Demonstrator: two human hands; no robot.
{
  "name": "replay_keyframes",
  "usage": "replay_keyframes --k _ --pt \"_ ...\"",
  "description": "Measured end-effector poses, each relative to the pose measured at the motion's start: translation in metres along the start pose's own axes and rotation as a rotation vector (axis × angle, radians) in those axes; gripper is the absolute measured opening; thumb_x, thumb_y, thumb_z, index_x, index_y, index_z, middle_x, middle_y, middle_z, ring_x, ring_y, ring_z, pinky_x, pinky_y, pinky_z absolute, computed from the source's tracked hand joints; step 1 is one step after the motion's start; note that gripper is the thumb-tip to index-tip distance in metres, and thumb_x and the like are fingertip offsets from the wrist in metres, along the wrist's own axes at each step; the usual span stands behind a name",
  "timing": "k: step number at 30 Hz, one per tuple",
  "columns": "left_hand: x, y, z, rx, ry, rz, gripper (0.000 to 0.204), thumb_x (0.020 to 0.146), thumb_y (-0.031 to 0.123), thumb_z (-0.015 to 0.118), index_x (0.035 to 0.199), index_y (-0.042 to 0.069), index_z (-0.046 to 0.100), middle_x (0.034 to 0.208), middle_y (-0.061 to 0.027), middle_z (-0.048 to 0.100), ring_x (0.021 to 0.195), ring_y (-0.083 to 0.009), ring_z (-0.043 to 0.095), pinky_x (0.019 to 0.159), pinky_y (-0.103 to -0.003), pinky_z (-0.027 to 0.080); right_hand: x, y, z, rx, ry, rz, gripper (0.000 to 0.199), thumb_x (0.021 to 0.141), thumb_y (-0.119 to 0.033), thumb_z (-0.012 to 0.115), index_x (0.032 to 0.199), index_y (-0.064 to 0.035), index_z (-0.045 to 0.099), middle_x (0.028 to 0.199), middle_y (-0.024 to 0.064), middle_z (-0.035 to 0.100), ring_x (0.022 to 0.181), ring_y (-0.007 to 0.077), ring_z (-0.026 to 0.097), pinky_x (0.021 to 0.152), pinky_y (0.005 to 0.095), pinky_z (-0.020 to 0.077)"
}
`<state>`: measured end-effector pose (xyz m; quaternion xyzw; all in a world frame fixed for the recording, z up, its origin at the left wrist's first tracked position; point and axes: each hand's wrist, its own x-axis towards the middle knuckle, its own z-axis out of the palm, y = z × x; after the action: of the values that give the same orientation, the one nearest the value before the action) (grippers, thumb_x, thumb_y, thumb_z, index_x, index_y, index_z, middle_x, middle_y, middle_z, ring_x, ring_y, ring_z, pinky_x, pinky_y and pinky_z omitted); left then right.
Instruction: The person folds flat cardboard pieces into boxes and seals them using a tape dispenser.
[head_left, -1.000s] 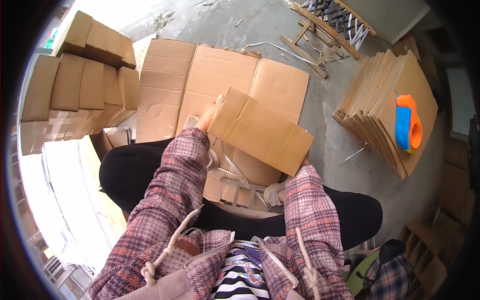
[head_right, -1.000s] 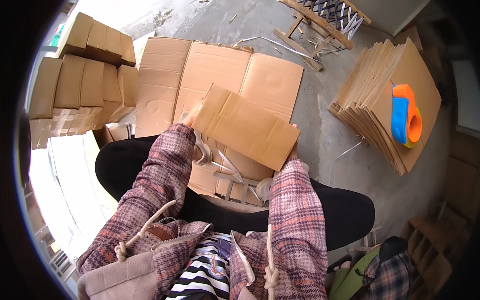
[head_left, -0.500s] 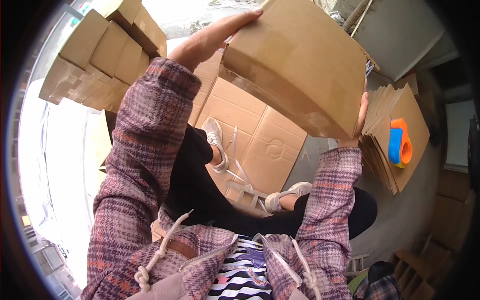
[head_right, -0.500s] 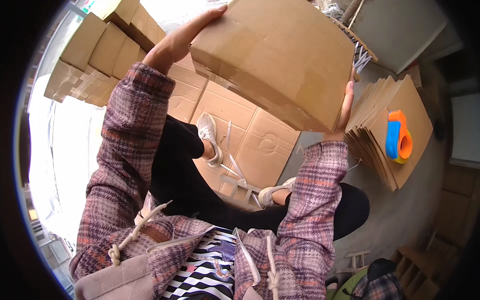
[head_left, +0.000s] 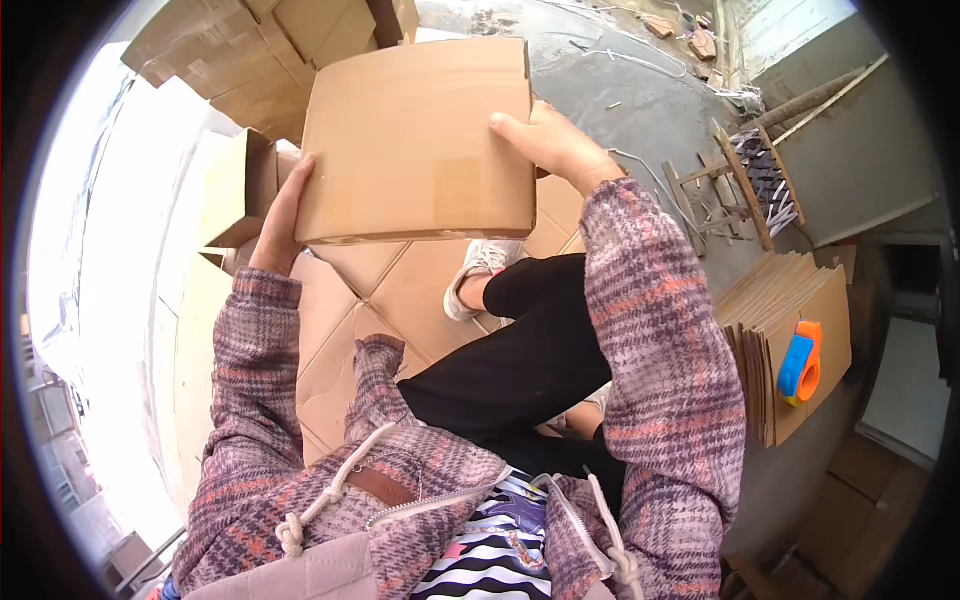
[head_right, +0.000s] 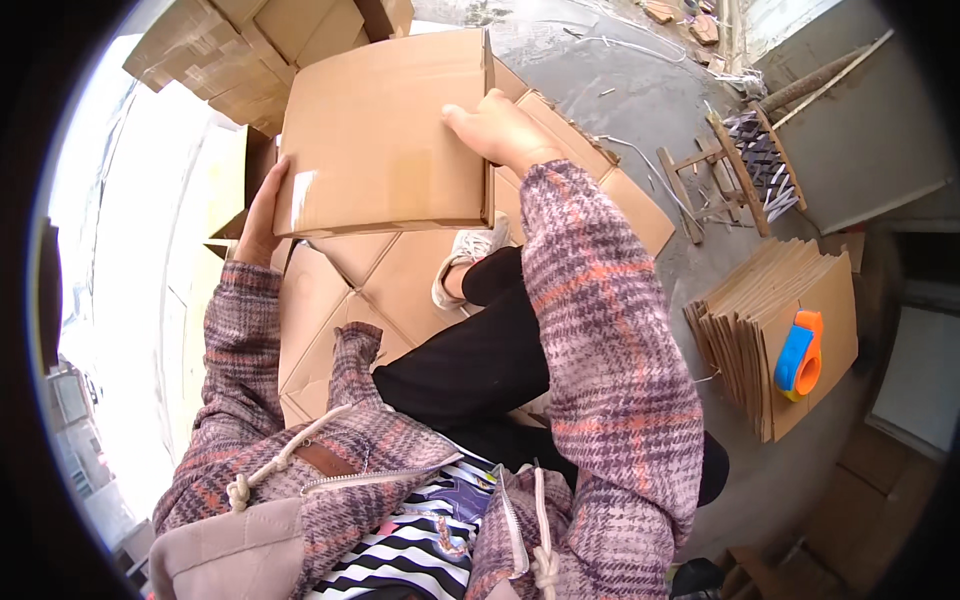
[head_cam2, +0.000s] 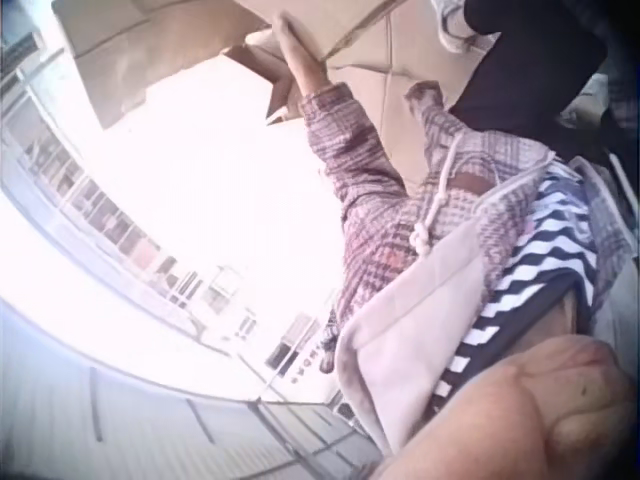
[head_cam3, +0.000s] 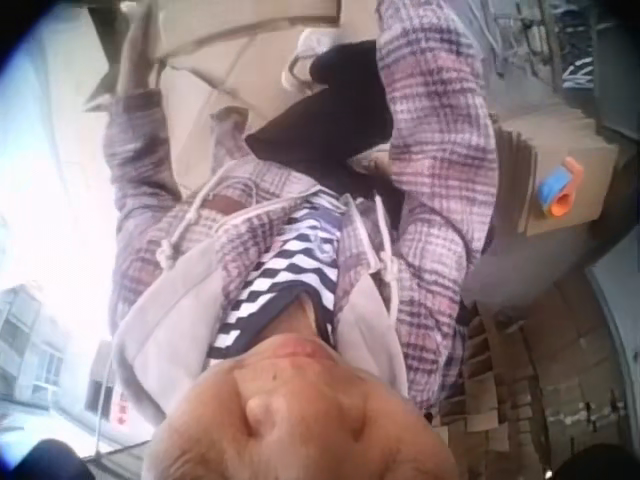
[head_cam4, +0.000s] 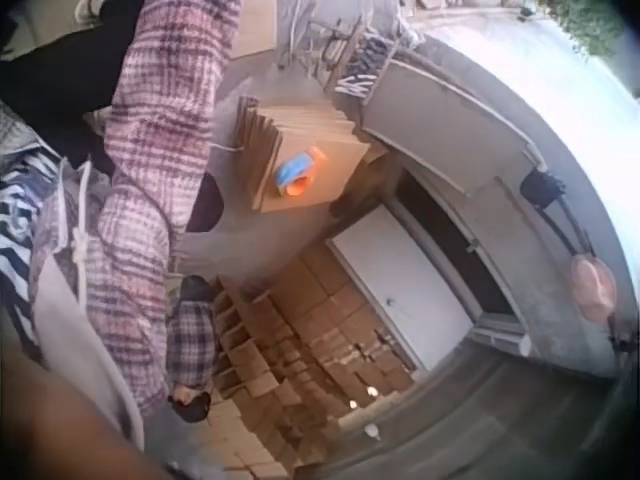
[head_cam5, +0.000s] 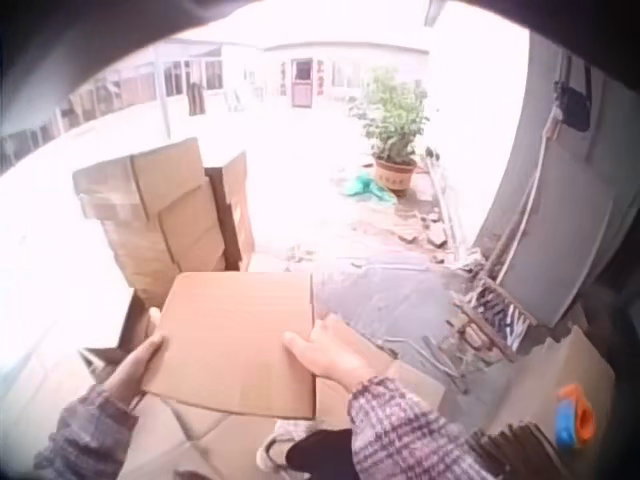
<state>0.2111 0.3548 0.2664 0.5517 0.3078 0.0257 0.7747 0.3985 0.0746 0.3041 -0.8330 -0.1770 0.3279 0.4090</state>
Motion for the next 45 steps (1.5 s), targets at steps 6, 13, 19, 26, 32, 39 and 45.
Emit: replay_keyframes --k 6,13,19,26,32,39,45 --pt "-0.002 -0.089 -0.099 0.074 0.222 -0.143 0.056 0.089 0.040 0.055 0.129 0.002 0.043 0.124 -0.0077 0.052 0.110 -0.0167 0.052 0.090 -0.028 0.044 0.073 0.017 0.139 -0.127 -0.111 0.158 0.068 0.080 -0.040 0.058 0.120 0.0131 0.044 0.108 0.0233 0.060 0.095 0.0311 0.062 0.076 0.0367 0.0510" --pt "-0.031 -0.143 -0.143 0.055 0.484 0.025 0.052 0.089 0.035 0.058 0.127 0.003 0.044 0.123 -0.0074 0.052 0.112 -0.0183 0.050 0.096 -0.032 0.040 0.083 0.015 0.202 -0.241 -0.265 0.171 0.075 0.078 -0.041 0.059 0.130 0.0096 0.037 0.131 0.0270 0.044 0.123 0.0364 0.042 0.102 0.0392 0.0358" --pt "-0.015 -0.168 -0.198 0.004 0.665 0.196 0.064 0.087 0.038 0.058 0.133 0.000 0.036 0.131 -0.0127 0.045 0.120 -0.0238 0.044 0.101 -0.034 0.034 0.095 -0.009 0.240 -0.001 -0.172 -0.123 0.077 0.077 -0.040 0.060 0.135 0.0029 0.032 0.139 0.0224 0.034 0.128 0.0342 0.036 0.106 0.0401 0.0299" --pt "-0.032 -0.140 -0.114 1.745 0.523 0.346 0.090 0.075 0.053 0.064 0.144 0.011 0.023 0.148 -0.0137 0.022 0.137 -0.0313 0.019 0.108 -0.051 0.021 0.069 -0.044 0.205 0.029 0.135 -0.267 0.052 0.082 -0.026 0.057 0.122 0.0053 0.047 0.123 0.0228 0.051 0.116 0.0359 0.047 0.098 0.0411 0.0384" --pt "0.008 -0.160 -0.149 1.667 0.666 -0.022 0.080 0.080 0.051 0.059 0.145 0.030 0.017 0.151 -0.0082 0.015 0.139 -0.0286 0.014 0.102 -0.063 0.020 0.004 -0.102 0.127 0.269 0.204 -0.429 0.045 0.086 -0.022 0.058 0.121 0.0054 0.050 0.115 0.0182 0.058 0.106 0.0265 0.057 0.091 0.0327 0.0452" --pt "0.026 -0.136 -0.146 1.785 0.554 0.050 0.091 0.076 0.056 0.062 0.146 0.023 0.013 0.151 -0.0142 0.013 0.139 -0.0299 0.013 0.103 -0.063 0.020 -0.141 -0.077 0.010 0.324 0.461 -0.435 0.040 0.090 -0.018 0.055 0.123 0.0045 0.048 0.118 0.0121 0.057 0.110 0.0194 0.054 0.093 0.0311 0.0429" --pt "0.035 -0.033 0.041 1.210 0.058 1.103 0.065 0.085 0.032 0.063 0.138 0.010 0.035 0.143 -0.0180 0.030 0.131 -0.0327 0.031 0.104 -0.043 0.031 -0.289 0.052 -0.067 0.311 0.822 0.004 0.036 0.091 -0.015 0.054 0.123 0.0016 0.050 0.118 0.0077 0.055 0.111 0.0156 0.052 0.096 0.0286 0.0396"
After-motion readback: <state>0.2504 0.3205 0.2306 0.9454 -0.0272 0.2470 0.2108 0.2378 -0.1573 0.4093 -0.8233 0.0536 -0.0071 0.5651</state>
